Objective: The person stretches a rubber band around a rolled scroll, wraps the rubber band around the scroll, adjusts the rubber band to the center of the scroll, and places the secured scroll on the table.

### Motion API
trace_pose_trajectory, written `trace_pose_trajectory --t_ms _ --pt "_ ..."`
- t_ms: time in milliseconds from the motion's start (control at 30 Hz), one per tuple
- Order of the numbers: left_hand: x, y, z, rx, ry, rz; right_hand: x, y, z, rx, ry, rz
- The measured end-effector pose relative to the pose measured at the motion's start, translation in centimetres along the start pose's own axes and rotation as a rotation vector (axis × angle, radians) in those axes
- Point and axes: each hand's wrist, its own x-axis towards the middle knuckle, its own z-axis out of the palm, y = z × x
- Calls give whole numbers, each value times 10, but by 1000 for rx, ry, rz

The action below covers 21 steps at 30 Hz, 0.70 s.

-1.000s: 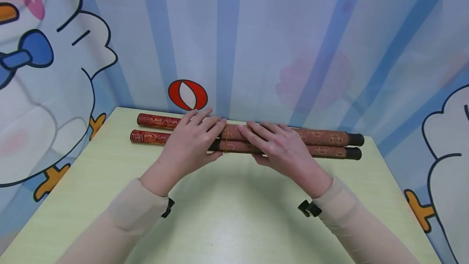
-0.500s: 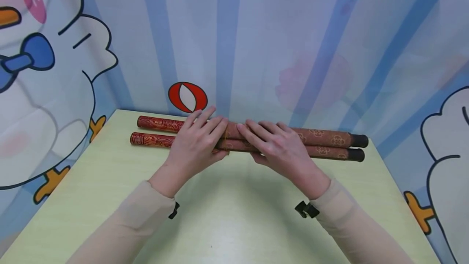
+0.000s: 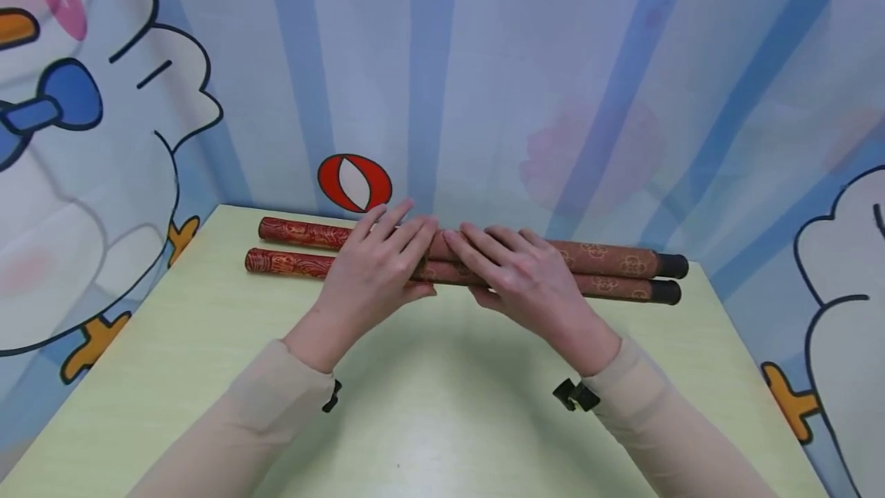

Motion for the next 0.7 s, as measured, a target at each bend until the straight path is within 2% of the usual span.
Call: trace_pose_trajectory --t_ms 100,200,467,700 --pt "1 2 -3 42 -16 -4 1 -1 0 11 4 10" --pt "0 1 -2 74 -5 1 2 -2 1 16 14 16" --pt "-5 -10 2 105 88 99 2 -4 3 36 49 0" --pt "-9 -17 0 86 180 138 1 -4 1 38 81 -13"
